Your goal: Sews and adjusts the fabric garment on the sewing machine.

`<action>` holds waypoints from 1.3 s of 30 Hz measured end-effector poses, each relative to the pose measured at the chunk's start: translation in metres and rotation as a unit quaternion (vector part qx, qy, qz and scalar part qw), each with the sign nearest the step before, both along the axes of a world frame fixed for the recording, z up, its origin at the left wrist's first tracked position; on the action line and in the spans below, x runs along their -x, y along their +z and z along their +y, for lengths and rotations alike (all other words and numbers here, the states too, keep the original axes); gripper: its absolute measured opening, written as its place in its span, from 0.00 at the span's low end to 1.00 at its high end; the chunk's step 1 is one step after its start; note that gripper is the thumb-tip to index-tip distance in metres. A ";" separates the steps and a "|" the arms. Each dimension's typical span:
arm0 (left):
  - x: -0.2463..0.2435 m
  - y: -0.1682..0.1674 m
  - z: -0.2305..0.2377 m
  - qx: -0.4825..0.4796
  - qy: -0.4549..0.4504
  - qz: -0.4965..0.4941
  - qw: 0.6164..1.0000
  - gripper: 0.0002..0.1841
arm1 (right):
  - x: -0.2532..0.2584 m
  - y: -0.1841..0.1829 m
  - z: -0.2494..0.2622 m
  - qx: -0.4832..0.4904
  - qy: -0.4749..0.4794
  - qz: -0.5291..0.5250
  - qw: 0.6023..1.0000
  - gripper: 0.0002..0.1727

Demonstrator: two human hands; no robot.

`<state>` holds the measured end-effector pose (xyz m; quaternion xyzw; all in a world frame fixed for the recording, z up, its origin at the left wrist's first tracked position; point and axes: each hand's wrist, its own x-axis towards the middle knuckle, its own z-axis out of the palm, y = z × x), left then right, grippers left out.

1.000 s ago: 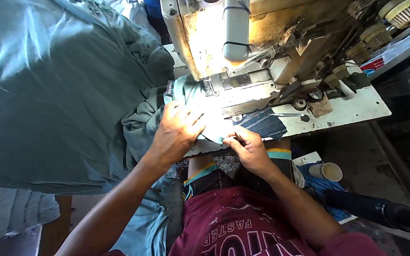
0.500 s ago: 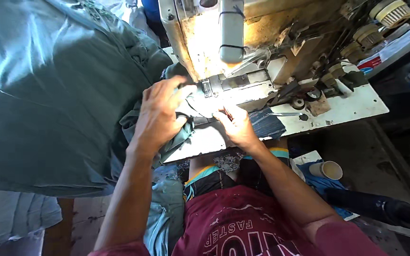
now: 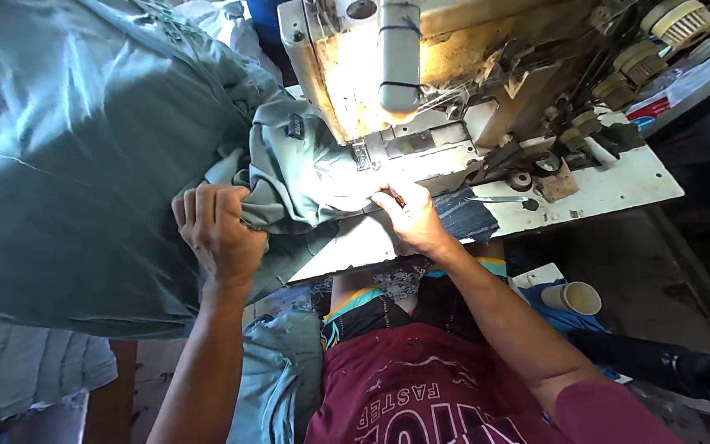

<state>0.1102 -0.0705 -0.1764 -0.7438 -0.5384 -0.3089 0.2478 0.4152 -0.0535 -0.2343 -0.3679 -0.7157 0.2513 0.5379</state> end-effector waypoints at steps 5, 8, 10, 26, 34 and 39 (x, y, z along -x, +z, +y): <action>0.025 -0.016 0.007 0.375 -0.094 0.038 0.921 0.34 | -0.004 0.002 0.002 0.001 0.025 -0.004 1.000 0.08; 0.019 0.027 -0.009 0.393 -0.076 -0.020 0.916 0.20 | -0.006 0.004 0.001 0.020 0.030 -0.020 0.999 0.08; -0.006 0.049 -0.015 0.263 -0.079 -0.044 0.961 0.13 | -0.007 0.007 0.001 0.019 0.028 -0.034 0.999 0.08; -0.018 0.097 -0.011 0.231 -0.250 0.103 0.935 0.16 | -0.013 0.020 -0.006 0.068 0.051 -0.071 0.994 0.11; -0.072 0.032 -0.047 0.262 -0.452 -0.012 0.853 0.11 | -0.018 0.011 -0.065 0.013 0.186 -0.076 0.980 0.11; -0.105 -0.046 -0.039 0.075 -0.309 -0.025 0.948 0.27 | -0.019 -0.009 -0.086 0.023 0.091 -0.063 0.994 0.10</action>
